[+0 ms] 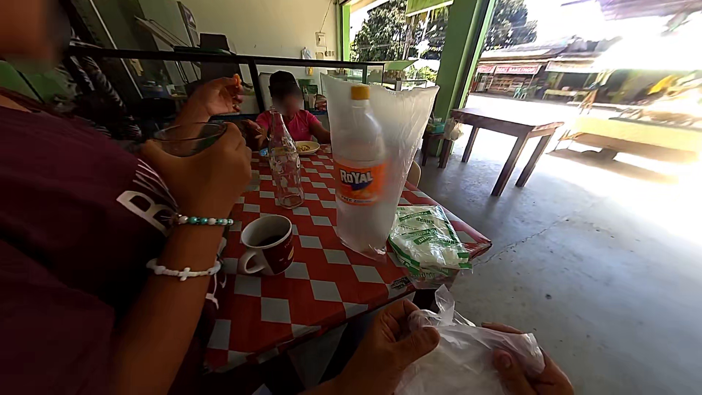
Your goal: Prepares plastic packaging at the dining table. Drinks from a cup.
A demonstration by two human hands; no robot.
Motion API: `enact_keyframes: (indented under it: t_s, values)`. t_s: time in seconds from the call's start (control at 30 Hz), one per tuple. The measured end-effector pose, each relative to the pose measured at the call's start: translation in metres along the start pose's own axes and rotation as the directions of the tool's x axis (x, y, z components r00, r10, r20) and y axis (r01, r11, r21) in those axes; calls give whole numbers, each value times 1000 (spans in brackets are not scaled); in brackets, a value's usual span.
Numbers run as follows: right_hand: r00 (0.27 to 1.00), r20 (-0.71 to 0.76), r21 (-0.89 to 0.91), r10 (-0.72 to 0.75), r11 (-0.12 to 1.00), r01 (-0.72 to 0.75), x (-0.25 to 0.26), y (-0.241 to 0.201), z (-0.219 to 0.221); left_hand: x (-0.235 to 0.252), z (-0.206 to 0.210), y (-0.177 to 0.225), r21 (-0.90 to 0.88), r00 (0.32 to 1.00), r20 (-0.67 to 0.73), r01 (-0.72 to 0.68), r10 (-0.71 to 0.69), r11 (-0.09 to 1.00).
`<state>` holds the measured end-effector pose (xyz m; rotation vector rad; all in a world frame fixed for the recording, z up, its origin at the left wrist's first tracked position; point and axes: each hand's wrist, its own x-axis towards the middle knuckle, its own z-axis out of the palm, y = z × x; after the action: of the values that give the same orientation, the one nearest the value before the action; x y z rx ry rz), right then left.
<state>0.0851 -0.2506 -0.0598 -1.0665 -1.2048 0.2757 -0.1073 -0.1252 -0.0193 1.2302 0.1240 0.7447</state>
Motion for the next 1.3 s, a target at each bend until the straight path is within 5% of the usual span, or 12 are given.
enact_keyframes:
  t_s: [0.1, 0.23, 0.5, 0.83, 1.1, 1.3]
  values:
    - [993, 58, -41, -100, 994, 103, 3, 4, -1, 1, 1, 0, 44, 999, 15, -46, 45, 998]
    - [947, 177, -305, -269, 899, 312, 5, 3, 6, -2, 0, -3, 87, 995, 104, -12, 3, 996]
    - [944, 166, -404, -286, 853, 330, 3, 15, 14, -1, -4, 1, -8, 984, 152, 100, -98, 995]
    - [956, 39, -235, -290, 927, 291, -1, 12, 11, -9, -16, -6, -119, 990, -95, 93, -105, 988]
    - [976, -214, 340, 41, 940, 35, 9, 5, -17, -11, -30, 13, -24, 982, -188, -13, 8, 1000]
    - [897, -427, 395, 119, 916, 67, 18, -2, -59, -15, -45, 27, 117, 968, -224, -91, 115, 989]
